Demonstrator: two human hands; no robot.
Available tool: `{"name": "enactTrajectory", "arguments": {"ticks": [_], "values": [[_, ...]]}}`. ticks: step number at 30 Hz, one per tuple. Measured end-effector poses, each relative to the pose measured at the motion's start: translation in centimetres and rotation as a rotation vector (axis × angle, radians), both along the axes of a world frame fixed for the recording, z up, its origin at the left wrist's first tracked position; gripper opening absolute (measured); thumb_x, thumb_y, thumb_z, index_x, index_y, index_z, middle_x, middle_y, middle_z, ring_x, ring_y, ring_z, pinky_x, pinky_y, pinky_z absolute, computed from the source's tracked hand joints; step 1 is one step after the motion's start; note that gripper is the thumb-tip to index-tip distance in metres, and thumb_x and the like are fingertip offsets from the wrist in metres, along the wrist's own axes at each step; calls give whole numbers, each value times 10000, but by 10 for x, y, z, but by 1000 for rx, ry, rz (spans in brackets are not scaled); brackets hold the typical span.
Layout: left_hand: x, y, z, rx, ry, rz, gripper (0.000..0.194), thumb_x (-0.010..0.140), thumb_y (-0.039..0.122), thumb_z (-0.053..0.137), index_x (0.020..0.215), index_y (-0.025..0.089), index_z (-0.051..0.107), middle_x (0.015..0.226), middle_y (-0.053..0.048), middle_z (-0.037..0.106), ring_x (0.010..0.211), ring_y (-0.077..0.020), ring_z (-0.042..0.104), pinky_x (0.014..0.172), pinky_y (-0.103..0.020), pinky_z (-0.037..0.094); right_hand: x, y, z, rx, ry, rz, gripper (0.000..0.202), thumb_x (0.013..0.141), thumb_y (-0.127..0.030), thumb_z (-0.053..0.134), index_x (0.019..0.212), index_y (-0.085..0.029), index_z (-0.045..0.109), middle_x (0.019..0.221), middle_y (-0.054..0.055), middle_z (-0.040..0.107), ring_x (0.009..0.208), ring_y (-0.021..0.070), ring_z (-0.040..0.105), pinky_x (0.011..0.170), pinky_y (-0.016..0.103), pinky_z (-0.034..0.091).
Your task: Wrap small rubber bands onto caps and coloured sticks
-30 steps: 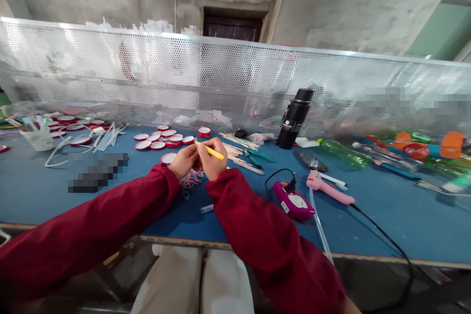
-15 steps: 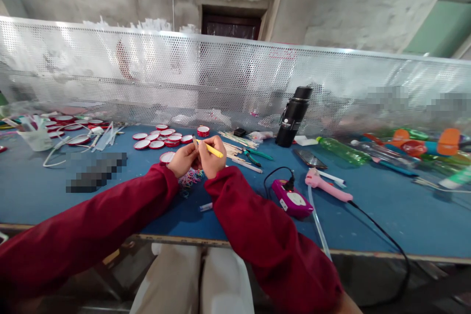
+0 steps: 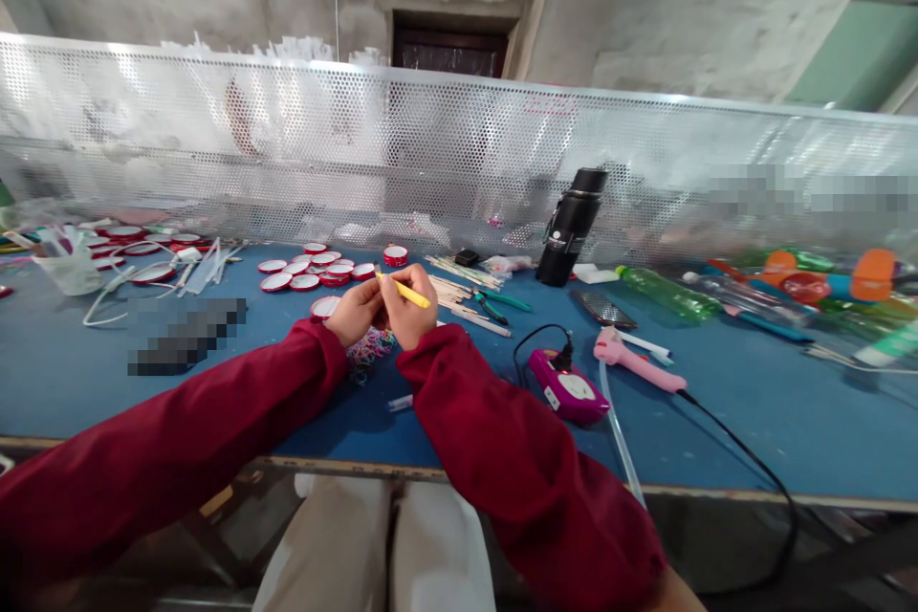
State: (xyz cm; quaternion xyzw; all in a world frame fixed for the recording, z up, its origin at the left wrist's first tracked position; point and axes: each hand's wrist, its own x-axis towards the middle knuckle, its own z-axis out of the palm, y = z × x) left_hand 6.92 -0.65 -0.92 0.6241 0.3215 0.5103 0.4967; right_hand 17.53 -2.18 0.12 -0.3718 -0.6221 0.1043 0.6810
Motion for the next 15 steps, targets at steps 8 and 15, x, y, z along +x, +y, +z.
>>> {"name": "enactTrajectory", "arguments": {"ticks": [8, 15], "values": [[0, 0, 1, -11, -9, -15, 208, 883, 367, 548, 848, 165, 518, 597, 34, 563, 418, -74, 520, 429, -191, 390, 0, 8, -5, -2, 66, -16, 182, 829, -370, 585, 778, -211, 512, 693, -14, 598, 615, 142, 573, 592, 280, 458], [0, -1, 1, -9, -21, -14, 204, 887, 360, 548, 828, 167, 521, 557, 40, 534, 400, -77, 496, 415, -193, 364, -1, 3, -2, 14, 12, 11, 189, 835, -376, 577, 765, -209, 524, 685, -13, 581, 596, 133, 546, 564, 271, 441]]}}
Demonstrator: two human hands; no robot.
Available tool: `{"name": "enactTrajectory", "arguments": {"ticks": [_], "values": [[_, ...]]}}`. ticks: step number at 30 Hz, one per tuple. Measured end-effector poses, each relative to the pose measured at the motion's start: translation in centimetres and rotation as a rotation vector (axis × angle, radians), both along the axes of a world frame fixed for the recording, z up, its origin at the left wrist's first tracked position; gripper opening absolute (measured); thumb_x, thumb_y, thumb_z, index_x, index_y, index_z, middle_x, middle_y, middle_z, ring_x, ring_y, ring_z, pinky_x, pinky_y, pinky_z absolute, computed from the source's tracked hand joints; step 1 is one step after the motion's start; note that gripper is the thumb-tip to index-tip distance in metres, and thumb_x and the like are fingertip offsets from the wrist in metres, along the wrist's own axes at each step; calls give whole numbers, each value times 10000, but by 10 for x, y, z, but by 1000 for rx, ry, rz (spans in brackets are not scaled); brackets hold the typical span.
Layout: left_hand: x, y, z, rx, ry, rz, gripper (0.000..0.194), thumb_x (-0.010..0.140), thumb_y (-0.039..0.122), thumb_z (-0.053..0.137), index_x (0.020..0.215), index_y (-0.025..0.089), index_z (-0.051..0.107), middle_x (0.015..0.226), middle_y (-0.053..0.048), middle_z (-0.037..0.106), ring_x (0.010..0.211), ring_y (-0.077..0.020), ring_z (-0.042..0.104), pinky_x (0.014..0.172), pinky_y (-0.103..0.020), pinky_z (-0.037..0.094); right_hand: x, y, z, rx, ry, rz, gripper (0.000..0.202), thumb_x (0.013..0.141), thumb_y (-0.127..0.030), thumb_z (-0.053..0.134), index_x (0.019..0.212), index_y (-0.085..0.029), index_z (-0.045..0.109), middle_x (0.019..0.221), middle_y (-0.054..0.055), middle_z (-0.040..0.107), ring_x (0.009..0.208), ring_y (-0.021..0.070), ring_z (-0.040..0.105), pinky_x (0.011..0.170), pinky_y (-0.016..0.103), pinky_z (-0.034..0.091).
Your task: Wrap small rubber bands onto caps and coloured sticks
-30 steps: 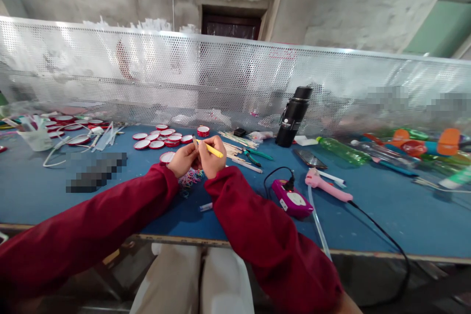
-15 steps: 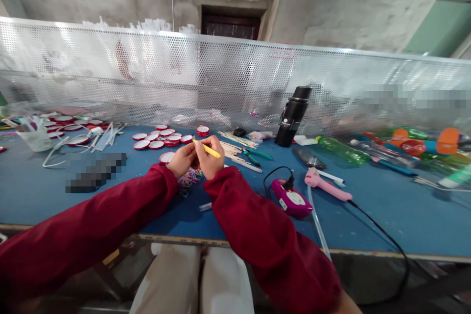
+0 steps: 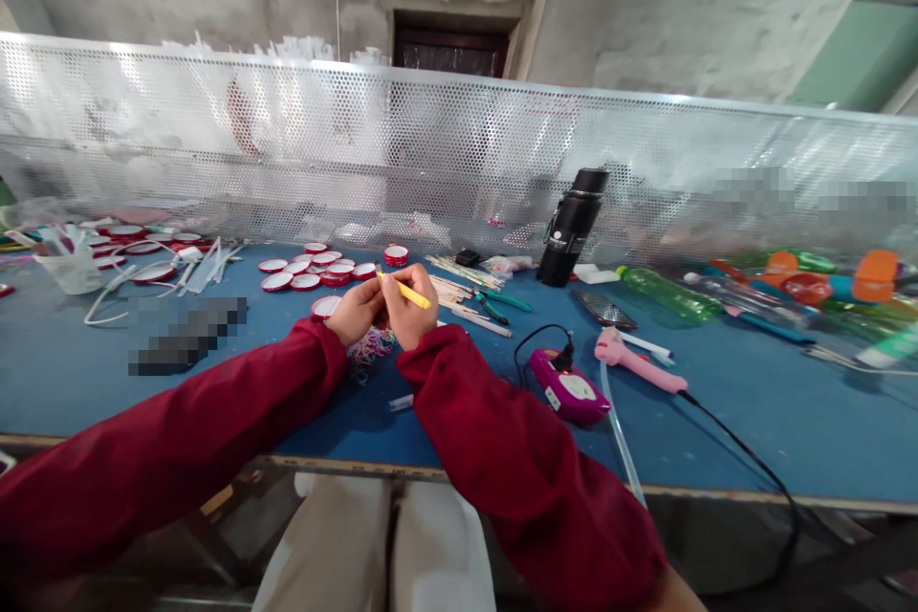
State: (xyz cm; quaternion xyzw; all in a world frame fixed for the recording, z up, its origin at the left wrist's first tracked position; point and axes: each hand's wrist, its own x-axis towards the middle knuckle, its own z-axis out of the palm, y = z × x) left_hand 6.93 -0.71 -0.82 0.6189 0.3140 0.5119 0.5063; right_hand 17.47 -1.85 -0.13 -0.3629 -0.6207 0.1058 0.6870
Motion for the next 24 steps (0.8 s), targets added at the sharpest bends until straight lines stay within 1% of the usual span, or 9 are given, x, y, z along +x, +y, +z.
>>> {"name": "enactTrajectory", "arguments": {"ticks": [4, 9, 15, 19, 24], "values": [[0, 1, -1, -9, 1, 3, 197, 886, 356, 548, 826, 170, 519, 564, 40, 542, 408, -79, 507, 422, -195, 374, 0, 1, 0, -7, 15, -26, 185, 826, -368, 585, 760, -211, 514, 682, -14, 586, 604, 136, 554, 575, 275, 448], [1, 2, 0, -20, -25, -15, 167, 885, 326, 545, 823, 175, 510, 581, 38, 556, 412, -82, 519, 424, -195, 380, -1, 5, -2, -33, 83, 7, 176, 836, -370, 578, 797, -216, 502, 676, -15, 598, 596, 141, 572, 576, 280, 461], [1, -1, 2, -32, -19, 10, 191, 890, 326, 541, 784, 172, 505, 543, 38, 531, 396, -77, 487, 419, -195, 351, -1, -3, 2, -3, 2, -13, 186, 833, -374, 575, 760, -211, 521, 681, -15, 584, 602, 134, 553, 577, 274, 451], [1, -3, 3, -31, -7, 26, 179, 878, 333, 562, 806, 174, 523, 544, 44, 519, 398, -75, 476, 421, -197, 339, -1, -2, 1, 5, -23, -21, 178, 830, -366, 577, 754, -211, 533, 679, -16, 575, 605, 134, 547, 569, 270, 445], [1, -5, 6, -48, -3, 17, 186, 884, 324, 552, 786, 174, 498, 538, 49, 517, 387, -68, 465, 422, -195, 347, -2, 2, 0, -1, 37, -48, 172, 816, -356, 581, 739, -216, 516, 657, -17, 576, 598, 140, 553, 570, 274, 450]]}}
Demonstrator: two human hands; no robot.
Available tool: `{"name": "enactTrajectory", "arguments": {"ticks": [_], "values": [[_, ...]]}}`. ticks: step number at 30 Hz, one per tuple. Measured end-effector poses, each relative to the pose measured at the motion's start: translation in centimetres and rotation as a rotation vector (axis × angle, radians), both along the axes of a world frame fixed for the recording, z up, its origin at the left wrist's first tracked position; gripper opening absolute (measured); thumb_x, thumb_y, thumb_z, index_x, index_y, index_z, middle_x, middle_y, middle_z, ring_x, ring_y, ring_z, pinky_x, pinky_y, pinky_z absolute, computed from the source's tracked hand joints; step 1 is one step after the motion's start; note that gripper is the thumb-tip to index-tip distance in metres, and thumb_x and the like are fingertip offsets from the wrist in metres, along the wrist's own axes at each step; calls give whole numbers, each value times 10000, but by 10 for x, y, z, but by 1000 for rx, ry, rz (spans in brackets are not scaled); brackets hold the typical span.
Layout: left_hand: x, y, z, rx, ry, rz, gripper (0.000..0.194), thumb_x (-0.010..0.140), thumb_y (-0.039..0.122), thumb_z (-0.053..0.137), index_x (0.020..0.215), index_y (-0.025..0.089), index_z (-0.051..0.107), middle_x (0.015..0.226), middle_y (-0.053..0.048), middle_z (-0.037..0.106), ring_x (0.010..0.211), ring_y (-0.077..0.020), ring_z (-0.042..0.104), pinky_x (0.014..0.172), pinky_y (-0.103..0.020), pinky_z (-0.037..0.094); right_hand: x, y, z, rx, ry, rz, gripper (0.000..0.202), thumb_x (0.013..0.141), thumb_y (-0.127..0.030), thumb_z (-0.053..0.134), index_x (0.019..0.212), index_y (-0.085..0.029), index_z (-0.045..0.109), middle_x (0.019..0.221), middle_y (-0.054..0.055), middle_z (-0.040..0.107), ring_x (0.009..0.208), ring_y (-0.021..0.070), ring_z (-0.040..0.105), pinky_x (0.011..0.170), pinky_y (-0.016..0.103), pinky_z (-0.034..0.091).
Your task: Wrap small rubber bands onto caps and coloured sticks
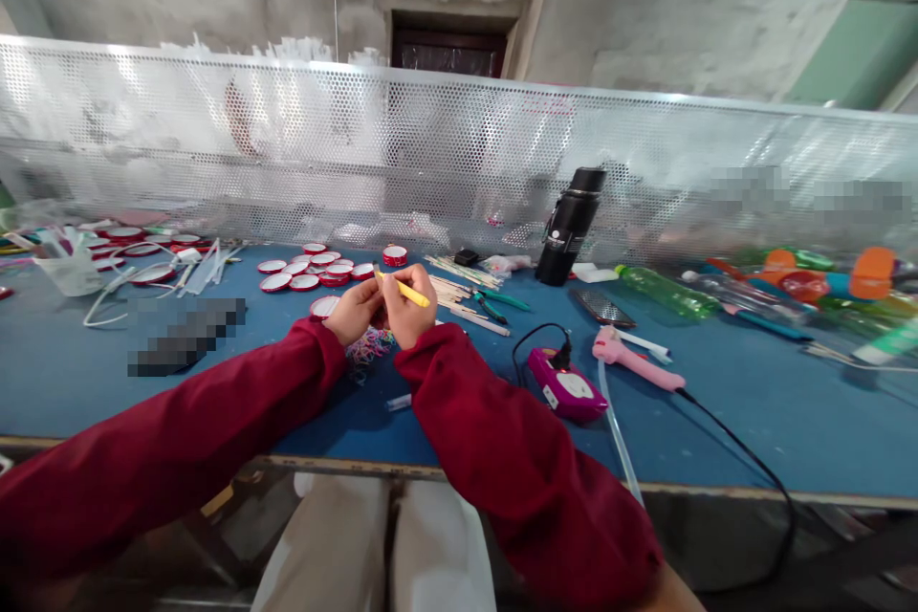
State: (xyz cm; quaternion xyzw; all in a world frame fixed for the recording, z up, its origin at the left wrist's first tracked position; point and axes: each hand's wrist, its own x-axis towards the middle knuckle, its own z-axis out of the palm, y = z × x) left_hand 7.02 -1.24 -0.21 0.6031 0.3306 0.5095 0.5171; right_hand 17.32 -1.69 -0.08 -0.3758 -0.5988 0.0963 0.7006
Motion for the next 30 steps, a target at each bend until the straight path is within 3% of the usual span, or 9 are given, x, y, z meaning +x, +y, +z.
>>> {"name": "enactTrajectory", "arguments": {"ticks": [11, 20, 30], "values": [[-2, 3, -4, 53, 11, 4, 176, 905, 306, 516, 799, 166, 509, 541, 51, 517, 388, -63, 467, 418, -187, 338, 0, -3, 0, -35, -35, 25, 187, 824, -378, 576, 762, -208, 528, 666, -17, 566, 604, 135, 541, 565, 269, 433], [-2, 5, -5, 35, 18, -17, 268, 873, 419, 562, 784, 176, 493, 553, 37, 543, 417, -78, 509, 429, -194, 372, -1, 7, -6, -51, 76, 17, 185, 824, -385, 580, 789, -218, 507, 670, -21, 591, 591, 138, 560, 580, 277, 458], [-1, 1, -2, 35, 6, 20, 203, 885, 337, 552, 781, 169, 506, 529, 51, 503, 397, -66, 458, 425, -194, 339, 0, -2, 0, -31, -47, 28, 181, 825, -375, 585, 769, -207, 551, 682, -13, 590, 622, 142, 565, 584, 275, 446]]}}
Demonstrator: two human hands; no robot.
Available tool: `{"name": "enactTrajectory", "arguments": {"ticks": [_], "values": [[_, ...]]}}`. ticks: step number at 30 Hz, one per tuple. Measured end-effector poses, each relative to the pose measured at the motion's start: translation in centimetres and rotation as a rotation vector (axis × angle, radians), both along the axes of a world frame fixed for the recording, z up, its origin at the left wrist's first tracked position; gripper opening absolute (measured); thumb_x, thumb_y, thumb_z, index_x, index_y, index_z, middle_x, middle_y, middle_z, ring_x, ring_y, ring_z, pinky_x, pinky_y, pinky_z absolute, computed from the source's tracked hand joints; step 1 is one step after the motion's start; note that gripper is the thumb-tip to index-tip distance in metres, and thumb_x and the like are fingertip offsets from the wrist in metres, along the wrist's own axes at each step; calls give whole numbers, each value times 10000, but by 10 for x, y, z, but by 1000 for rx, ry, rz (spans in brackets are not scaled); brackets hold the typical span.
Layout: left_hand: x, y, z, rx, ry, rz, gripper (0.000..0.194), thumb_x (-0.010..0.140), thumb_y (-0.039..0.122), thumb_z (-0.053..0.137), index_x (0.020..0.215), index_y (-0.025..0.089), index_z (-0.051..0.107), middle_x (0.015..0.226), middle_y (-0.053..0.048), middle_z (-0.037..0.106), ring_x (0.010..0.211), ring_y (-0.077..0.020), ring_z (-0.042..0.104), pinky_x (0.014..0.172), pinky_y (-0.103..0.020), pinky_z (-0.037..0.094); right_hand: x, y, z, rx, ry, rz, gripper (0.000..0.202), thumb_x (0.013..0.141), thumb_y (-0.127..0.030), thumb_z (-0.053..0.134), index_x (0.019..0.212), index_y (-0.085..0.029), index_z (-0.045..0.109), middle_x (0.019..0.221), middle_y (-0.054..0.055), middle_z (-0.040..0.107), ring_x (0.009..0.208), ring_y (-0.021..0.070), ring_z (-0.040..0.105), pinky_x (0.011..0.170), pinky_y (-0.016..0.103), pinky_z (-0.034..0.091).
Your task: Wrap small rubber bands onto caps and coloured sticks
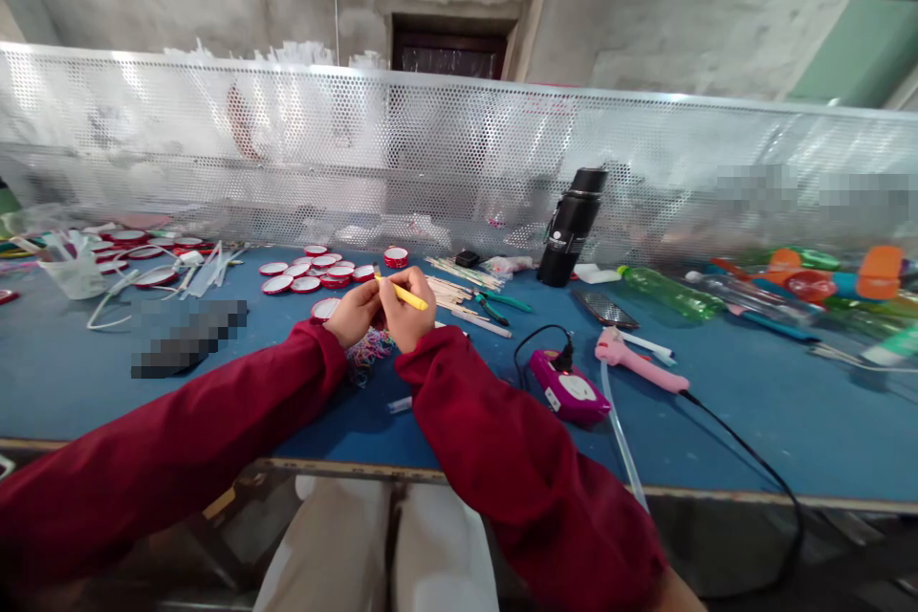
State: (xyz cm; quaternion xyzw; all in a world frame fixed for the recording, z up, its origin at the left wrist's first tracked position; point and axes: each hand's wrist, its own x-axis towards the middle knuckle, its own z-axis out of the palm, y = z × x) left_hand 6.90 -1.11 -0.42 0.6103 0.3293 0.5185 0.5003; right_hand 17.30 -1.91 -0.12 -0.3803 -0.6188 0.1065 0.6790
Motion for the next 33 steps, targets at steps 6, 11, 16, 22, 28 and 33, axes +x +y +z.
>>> {"name": "enactTrajectory", "arguments": {"ticks": [6, 11, 16, 22, 28, 33], "values": [[0, 3, -2, -12, -7, -21, 245, 868, 391, 573, 783, 175, 495, 558, 45, 535, 414, -73, 496, 429, -194, 365, -1, 5, -2, -8, 75, -38, 187, 822, -378, 577, 764, -210, 521, 670, -18, 582, 589, 135, 553, 566, 271, 443], [-1, 3, -1, -16, -8, -26, 230, 873, 377, 567, 783, 176, 500, 560, 43, 539, 426, -78, 509, 440, -196, 376, 0, 5, -4, 0, 70, -16, 194, 834, -389, 573, 774, -212, 521, 680, -18, 579, 595, 134, 551, 569, 270, 445], [-2, 0, 2, -6, 11, -5, 186, 881, 319, 561, 780, 172, 508, 541, 49, 520, 419, -73, 491, 442, -196, 366, 1, 3, -3, 9, -18, -16, 193, 839, -392, 566, 772, -213, 535, 691, -15, 578, 643, 143, 554, 597, 275, 440], [-1, 1, 0, -5, 6, -14, 196, 896, 324, 534, 775, 175, 492, 543, 49, 523, 406, -69, 482, 431, -193, 354, -1, 3, -2, -5, 55, -31, 181, 824, -372, 572, 763, -210, 521, 682, -17, 570, 603, 135, 540, 576, 273, 436], [-1, 2, 0, -19, -9, -31, 238, 866, 388, 579, 795, 174, 504, 566, 46, 534, 427, -73, 504, 444, -193, 377, -2, 1, 0, -11, 90, -29, 180, 818, -369, 577, 756, -212, 516, 674, -21, 574, 599, 134, 546, 576, 269, 440], [-1, -2, 4, -18, -15, -20, 208, 873, 344, 570, 778, 172, 502, 562, 42, 531, 428, -72, 493, 445, -194, 372, -2, -2, 0, -1, 38, -12, 172, 821, -368, 577, 764, -213, 530, 674, -20, 576, 601, 133, 543, 564, 266, 437]]}}
